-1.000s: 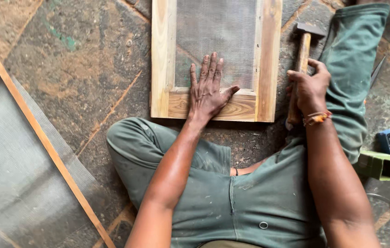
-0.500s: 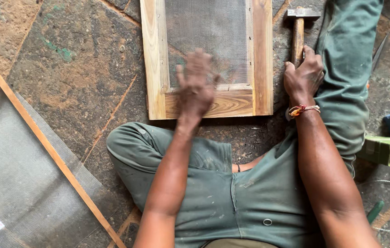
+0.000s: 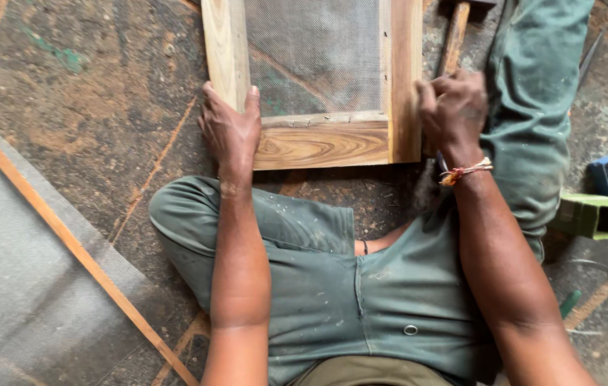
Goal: The person sits on the floor and attaches a metal mesh screen to a wooden frame. They use a hammer to drive small nails into the frame, securing the mesh in place. The person repeatedly picks up nails and hammers them along the edges of the frame.
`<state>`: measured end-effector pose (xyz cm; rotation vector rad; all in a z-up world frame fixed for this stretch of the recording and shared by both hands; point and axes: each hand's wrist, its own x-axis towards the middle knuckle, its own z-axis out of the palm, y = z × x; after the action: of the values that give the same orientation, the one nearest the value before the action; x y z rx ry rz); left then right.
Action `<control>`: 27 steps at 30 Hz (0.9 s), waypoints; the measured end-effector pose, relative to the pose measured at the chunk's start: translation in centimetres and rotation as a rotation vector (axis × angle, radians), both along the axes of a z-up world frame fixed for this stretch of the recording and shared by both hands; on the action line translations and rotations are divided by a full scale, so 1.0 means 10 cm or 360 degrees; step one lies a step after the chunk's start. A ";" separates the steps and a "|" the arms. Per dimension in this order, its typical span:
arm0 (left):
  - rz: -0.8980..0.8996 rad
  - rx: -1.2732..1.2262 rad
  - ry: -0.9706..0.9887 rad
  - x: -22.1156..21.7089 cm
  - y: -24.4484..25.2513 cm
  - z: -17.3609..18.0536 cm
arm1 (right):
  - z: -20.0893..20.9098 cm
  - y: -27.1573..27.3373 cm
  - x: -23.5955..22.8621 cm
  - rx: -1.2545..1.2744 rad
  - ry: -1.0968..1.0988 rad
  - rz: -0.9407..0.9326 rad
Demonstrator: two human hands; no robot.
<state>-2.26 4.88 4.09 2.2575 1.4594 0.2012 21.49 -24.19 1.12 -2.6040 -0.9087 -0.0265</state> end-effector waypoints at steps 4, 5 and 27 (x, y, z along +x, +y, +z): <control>-0.0065 0.0025 -0.0047 -0.02 0.03 -0.05 | -0.09 -0.04 -0.07 -0.0099 0.0372 0.0006; -0.0047 -0.0017 -0.0053 -0.04 0.04 -0.08 | -0.12 -0.05 -0.07 -0.0096 0.0462 -0.0023; -0.0004 0.0309 -0.0484 -0.05 0.23 -0.40 | 0.80 -0.52 -0.99 -0.0012 0.0554 0.0404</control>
<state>-2.80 7.15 0.07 2.2547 1.3227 0.6802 11.60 -29.35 9.15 -2.3733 -1.0943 0.4822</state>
